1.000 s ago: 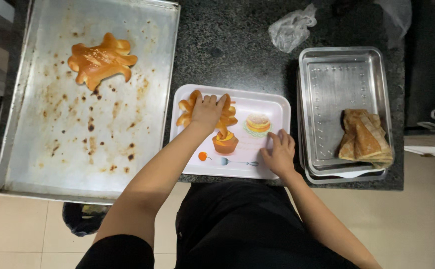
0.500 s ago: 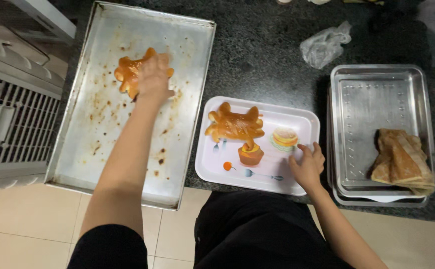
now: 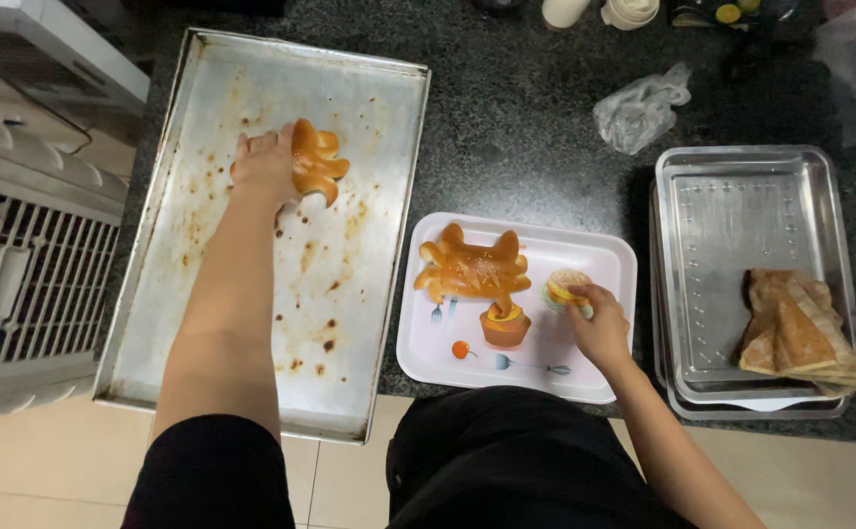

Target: The person wipes a white tray with a cloth, then transfers baked goods from a metal baking sheet to the tray. They retrieve a tray of croissants from a display case and place them on the counter. Finally, they wipe a metal tray and transfer two croissants onto it.

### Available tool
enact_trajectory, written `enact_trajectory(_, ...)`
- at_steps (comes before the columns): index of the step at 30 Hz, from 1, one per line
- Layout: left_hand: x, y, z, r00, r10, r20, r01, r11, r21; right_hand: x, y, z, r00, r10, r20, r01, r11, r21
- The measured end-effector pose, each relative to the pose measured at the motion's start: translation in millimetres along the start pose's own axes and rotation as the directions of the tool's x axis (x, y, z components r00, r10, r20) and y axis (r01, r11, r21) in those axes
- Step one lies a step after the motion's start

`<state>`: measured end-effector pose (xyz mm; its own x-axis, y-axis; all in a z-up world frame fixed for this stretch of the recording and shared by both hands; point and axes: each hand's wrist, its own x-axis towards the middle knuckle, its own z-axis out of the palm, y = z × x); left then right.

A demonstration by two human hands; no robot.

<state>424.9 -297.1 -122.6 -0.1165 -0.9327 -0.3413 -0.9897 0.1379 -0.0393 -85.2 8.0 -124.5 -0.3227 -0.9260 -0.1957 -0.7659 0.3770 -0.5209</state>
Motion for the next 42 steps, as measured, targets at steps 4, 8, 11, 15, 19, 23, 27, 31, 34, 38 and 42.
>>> enact_trajectory(4, 3.5, -10.6, -20.1, 0.998, 0.016, 0.069, -0.004, 0.986, -0.166, 4.4, -7.9, -4.8, 0.999, 0.021, 0.049, -0.024, 0.997, 0.075)
enact_trajectory(8, -0.4, -18.4, -29.5, 0.997, 0.028, 0.073, -0.007, 0.962, -0.272, 1.8, -8.4, -8.6, 0.997, 0.05, 0.057, -0.056, 0.992, 0.114)
enact_trajectory(11, -3.0, -15.9, -28.0, 0.997, 0.028, 0.07, -0.009, 0.966, -0.257, -3.7, -5.2, -12.3, 0.993, 0.084, 0.079, -0.09, 0.994, 0.066)
enact_trajectory(15, -15.1, -12.2, -19.4, 0.995, 0.057, -0.083, -0.077, 0.963, -0.259, -7.4, 1.7, -12.5, 0.983, 0.152, 0.101, -0.16, 0.984, 0.074)
enact_trajectory(19, -42.1, 5.6, -7.0, 0.948, 0.018, -0.319, -0.094, 0.97, -0.225, -8.1, 8.5, -12.6, 0.984, 0.139, 0.115, -0.148, 0.986, 0.076)
enact_trajectory(23, -81.5, 41.2, -8.6, 0.885, 0.035, -0.465, -0.12, 0.981, -0.155, -6.6, 9.8, -8.4, 0.988, 0.107, 0.114, -0.119, 0.987, 0.111)
enact_trajectory(27, -131.3, 104.8, -31.4, 0.899, 0.1, -0.425, -0.212, 0.951, -0.224, -1.2, 15.6, -6.2, 0.991, 0.104, 0.089, -0.117, 0.982, 0.147)
enact_trajectory(31, -187.9, 196.3, -57.3, 0.824, 0.261, -0.503, -0.483, 0.788, -0.382, 0.1, 26.8, -10.0, 0.989, -0.099, -0.106, 0.113, 0.984, 0.14)
enact_trajectory(34, -212.2, 264.6, -69.3, 0.756, 0.43, -0.493, -0.643, 0.629, -0.437, -7.2, 38.5, -20.8, 0.95, -0.181, -0.255, 0.217, 0.969, 0.12)
enact_trajectory(38, -224.4, 343.0, -61.2, 0.683, 0.557, -0.473, -0.729, 0.563, -0.39, -21.3, 50.2, -29.6, 0.922, 0.241, -0.302, -0.108, 0.911, 0.397)
enact_trajectory(42, -216.3, 406.8, -27.8, 0.682, 0.589, -0.433, -0.719, 0.647, -0.253, -35.7, 66.4, -40.5, 0.873, 0.252, -0.418, -0.031, 0.883, 0.468)
